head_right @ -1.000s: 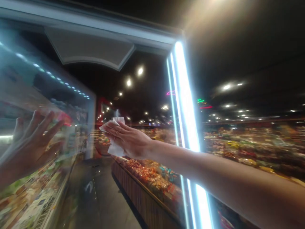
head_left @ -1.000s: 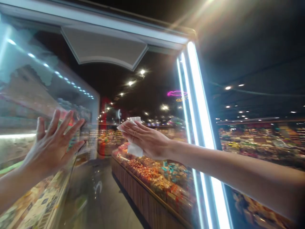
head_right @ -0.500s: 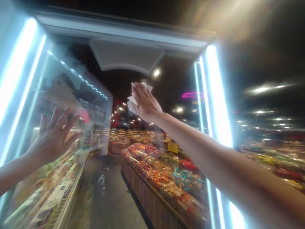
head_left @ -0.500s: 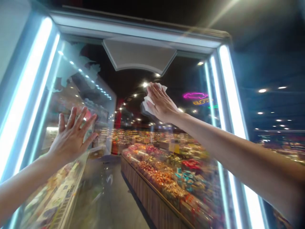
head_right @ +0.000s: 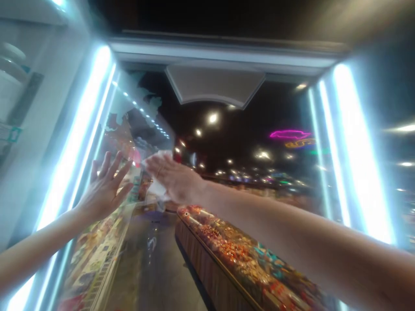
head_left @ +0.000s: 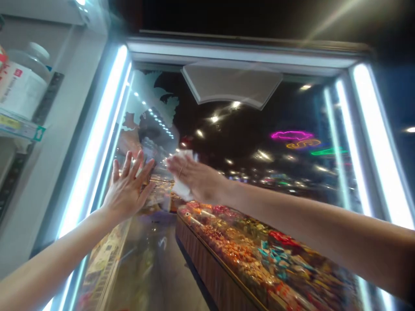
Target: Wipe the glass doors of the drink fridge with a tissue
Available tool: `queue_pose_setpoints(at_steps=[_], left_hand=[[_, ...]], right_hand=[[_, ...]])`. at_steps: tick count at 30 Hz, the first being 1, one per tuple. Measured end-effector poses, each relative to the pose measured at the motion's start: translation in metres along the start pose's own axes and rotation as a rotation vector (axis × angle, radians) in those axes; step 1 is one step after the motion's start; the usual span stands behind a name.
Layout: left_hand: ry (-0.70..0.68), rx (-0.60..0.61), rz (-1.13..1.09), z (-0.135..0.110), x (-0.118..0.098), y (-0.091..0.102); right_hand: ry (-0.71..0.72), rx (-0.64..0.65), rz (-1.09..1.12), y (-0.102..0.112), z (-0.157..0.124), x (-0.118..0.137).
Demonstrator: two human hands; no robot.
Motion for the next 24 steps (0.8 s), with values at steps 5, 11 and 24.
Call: queue_pose_setpoints(at_steps=[5,11,24], left_hand=[[0.01,-0.001,-0.064,0.0,0.016,-0.001],[0.01,-0.046,-0.149,0.0,0.034,0.007],[0.066,-0.257,-0.218,-0.012,0.033,0.039]], right_hand=[[-0.238,-0.034,-0.001,0.004,0.04,-0.022],[0.011,-0.003,-0.008,-0.003,0.089,0.022],[0.051,-0.076,-0.037,-0.015,0.064,0.085]])
Point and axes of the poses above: each hand's wrist, its own z-axis towards the middle knuckle, its own y-axis out of the back of the hand, x = y × z, the point moved 9 cm from there along z, towards the middle knuckle, and after that the axes turned 9 degrees about -z, right-handed, at the moved point
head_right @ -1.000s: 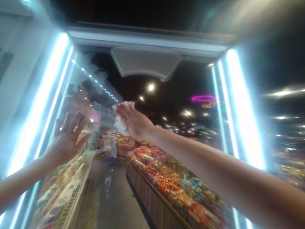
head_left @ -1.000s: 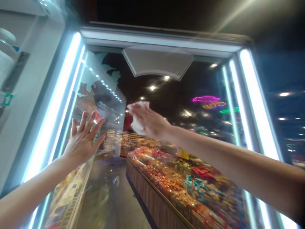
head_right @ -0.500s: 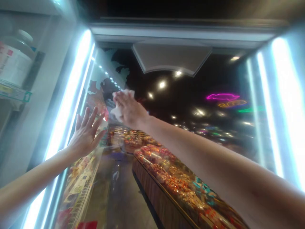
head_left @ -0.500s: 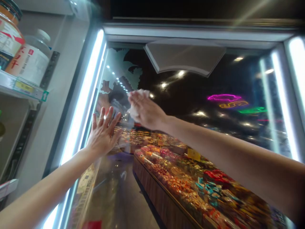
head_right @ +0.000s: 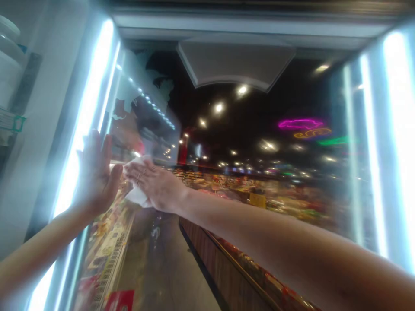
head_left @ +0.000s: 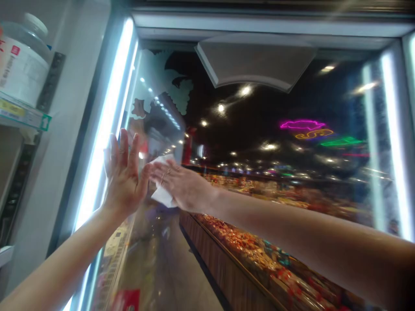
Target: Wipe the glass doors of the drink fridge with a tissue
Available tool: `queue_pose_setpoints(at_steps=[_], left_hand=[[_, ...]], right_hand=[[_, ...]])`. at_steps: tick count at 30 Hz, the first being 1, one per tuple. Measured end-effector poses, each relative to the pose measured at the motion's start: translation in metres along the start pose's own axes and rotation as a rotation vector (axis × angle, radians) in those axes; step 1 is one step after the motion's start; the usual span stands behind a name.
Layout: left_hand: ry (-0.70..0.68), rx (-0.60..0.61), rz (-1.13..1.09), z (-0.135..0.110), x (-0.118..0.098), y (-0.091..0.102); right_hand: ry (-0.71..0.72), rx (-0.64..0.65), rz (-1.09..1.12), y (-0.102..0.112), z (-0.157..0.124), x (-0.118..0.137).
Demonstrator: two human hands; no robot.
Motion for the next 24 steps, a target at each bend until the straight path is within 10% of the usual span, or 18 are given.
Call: queue_pose_setpoints(at_steps=[4,10,15,20,24], left_hand=[[0.006,0.064,-0.036,-0.02,-0.026,-0.02],[0.091,0.212,-0.086,-0.086,-0.075,-0.071],[0.082,0.285,-0.071,-0.133,-0.126,-0.107],[0.028,0.309,-0.088,-0.134,-0.185,-0.139],[-0.005,0.327,-0.111,-0.13,-0.228,-0.165]], right_hand=[[-0.619,-0.152,-0.022,0.014,-0.078,-0.056],[-0.48,-0.08,0.142,-0.004,-0.161,0.045],[-1.117,-0.144,0.036,0.006,-0.285,0.025],[-0.813,0.012,0.122,-0.004,-0.303,0.03],[-1.211,-0.112,-0.018,0.012,-0.413,-0.018]])
Point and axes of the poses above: each hand's wrist, its own z-axis towards the middle knuckle, its own y-axis out of the back of the hand, x = y × z, the point moved 9 cm from there along z, towards the middle knuckle, and after that the axes turned 9 degrees about -z, right-handed, at the moved point
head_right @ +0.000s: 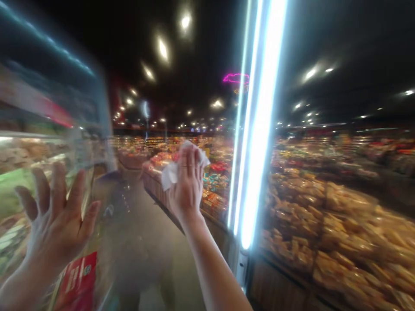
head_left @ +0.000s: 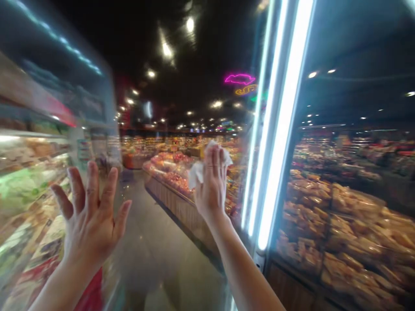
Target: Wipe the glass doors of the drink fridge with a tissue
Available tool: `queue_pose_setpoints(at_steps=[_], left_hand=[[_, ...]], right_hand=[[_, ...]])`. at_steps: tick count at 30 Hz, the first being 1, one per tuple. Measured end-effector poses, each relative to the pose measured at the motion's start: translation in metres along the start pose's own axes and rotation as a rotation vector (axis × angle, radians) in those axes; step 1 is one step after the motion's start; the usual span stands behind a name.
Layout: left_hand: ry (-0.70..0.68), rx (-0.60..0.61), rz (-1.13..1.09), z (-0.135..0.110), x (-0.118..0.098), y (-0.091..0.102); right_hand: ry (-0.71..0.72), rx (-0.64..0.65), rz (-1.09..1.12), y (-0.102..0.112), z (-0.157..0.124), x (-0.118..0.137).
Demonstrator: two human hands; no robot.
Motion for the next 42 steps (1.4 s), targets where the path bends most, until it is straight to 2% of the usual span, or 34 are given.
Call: queue_pose_setpoints(at_steps=[1,3,7,11,13,16,19,21,23,24,27,29,30,33,35,40,42], left_hand=[[-0.015,0.001,-0.005,0.001,-0.011,-0.008],[-0.052,0.008,-0.014,0.001,-0.037,-0.027],[-0.112,0.03,-0.026,-0.001,-0.094,-0.069],[-0.16,0.031,-0.056,0.006,-0.145,-0.102],[-0.178,0.024,-0.054,0.012,-0.164,-0.114],[-0.192,0.009,-0.036,0.021,-0.186,-0.126],[-0.19,-0.002,-0.025,0.028,-0.201,-0.135],[-0.184,-0.013,-0.011,0.032,-0.207,-0.139],[-0.171,-0.026,0.007,0.035,-0.209,-0.142],[-0.165,-0.029,0.013,0.035,-0.209,-0.144],[-0.158,-0.027,0.025,0.032,-0.206,-0.148],[-0.164,-0.023,0.041,0.03,-0.205,-0.151],[-0.167,-0.021,0.05,0.029,-0.205,-0.152],[-0.171,-0.013,0.071,0.027,-0.206,-0.155],[-0.17,0.003,0.074,0.022,-0.203,-0.156],[-0.127,0.036,0.078,-0.02,-0.17,-0.149],[-0.108,0.045,0.089,-0.04,-0.152,-0.144]], right_hand=[[-0.087,-0.054,-0.015,0.007,-0.006,-0.028],[-0.115,-0.072,-0.027,0.012,-0.024,-0.062],[0.076,0.081,-0.044,0.004,-0.047,-0.083],[-0.026,0.026,-0.064,0.018,-0.038,-0.137],[-0.033,0.044,-0.055,0.021,-0.04,-0.157],[0.033,0.099,-0.037,0.019,-0.038,-0.167],[0.076,0.064,-0.014,0.024,0.005,-0.174],[0.077,0.018,0.007,0.03,0.04,-0.18],[0.062,0.002,0.016,0.031,0.049,-0.185],[0.052,0.008,0.014,0.029,0.04,-0.186],[0.036,0.041,-0.007,0.019,-0.017,-0.187],[0.031,0.045,-0.008,0.015,-0.042,-0.188],[0.028,0.037,0.002,0.015,-0.043,-0.189],[0.005,0.001,0.048,0.018,-0.026,-0.195],[-0.018,0.01,0.056,0.017,-0.03,-0.195],[0.009,0.098,0.018,0.0,-0.118,-0.157],[0.013,0.121,0.038,-0.006,-0.125,-0.138]])
Point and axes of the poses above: each hand's wrist, its own z-axis towards the middle knuckle, its own y-axis out of the back of the hand, x = y × z, the point moved 9 cm from there along z, towards the middle knuckle, and after that the axes turned 9 degrees about -z, right-handed, at the moved point
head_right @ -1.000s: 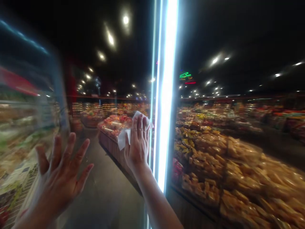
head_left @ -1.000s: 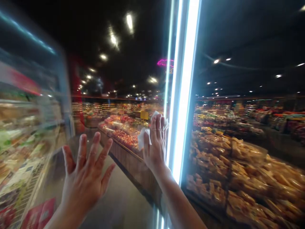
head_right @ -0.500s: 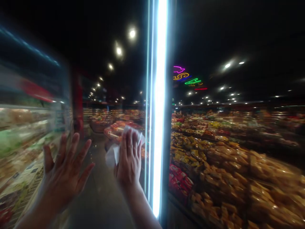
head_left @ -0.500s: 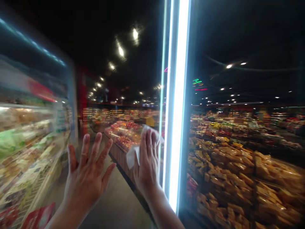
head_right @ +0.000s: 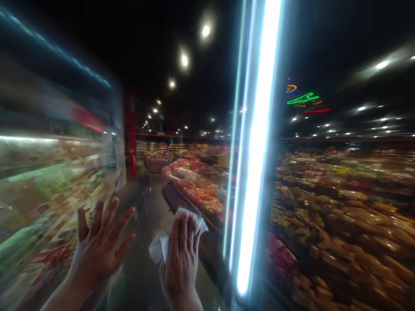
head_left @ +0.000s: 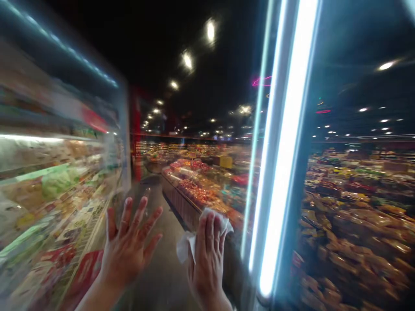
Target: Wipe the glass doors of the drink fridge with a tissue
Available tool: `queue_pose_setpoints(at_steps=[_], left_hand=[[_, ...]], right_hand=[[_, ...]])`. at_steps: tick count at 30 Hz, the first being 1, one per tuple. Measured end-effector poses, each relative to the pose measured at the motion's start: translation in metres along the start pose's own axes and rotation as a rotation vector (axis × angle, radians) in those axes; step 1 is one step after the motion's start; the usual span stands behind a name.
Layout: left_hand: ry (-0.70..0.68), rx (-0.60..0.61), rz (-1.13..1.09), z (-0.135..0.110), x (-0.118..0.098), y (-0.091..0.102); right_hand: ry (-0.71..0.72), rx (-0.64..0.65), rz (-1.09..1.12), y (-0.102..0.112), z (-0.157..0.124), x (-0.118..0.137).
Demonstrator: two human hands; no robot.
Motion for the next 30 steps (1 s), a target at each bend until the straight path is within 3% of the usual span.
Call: queue_pose_setpoints(at_steps=[5,10,16,21,23,27,30], left_hand=[[0.058,0.026,0.021,-0.037,0.045,0.014],[0.112,0.049,0.073,-0.067,0.104,0.042],[0.124,0.052,0.048,-0.089,0.157,0.07],[0.214,0.005,0.082,-0.102,0.223,0.111],[0.242,-0.022,0.085,-0.106,0.252,0.13],[0.299,-0.075,0.068,-0.112,0.297,0.16],[0.286,-0.087,0.063,-0.116,0.318,0.174]], right_hand=[[0.014,0.041,0.053,-0.012,0.033,0.048],[0.069,0.054,0.034,-0.031,-0.008,0.118],[0.145,0.097,0.061,-0.041,0.033,0.2],[0.165,0.028,0.015,-0.055,-0.003,0.271],[0.172,0.022,0.007,-0.059,0.008,0.3],[0.146,0.026,0.04,-0.061,0.062,0.349],[0.139,0.016,0.012,-0.065,0.057,0.381]])
Point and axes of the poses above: each hand's wrist, its own z-axis towards the middle knuckle, its own y-axis out of the back of the hand, x = y × z, the point moved 9 cm from there along z, towards the middle knuckle, and after that the axes turned 9 degrees about -z, right-handed, at the moved point
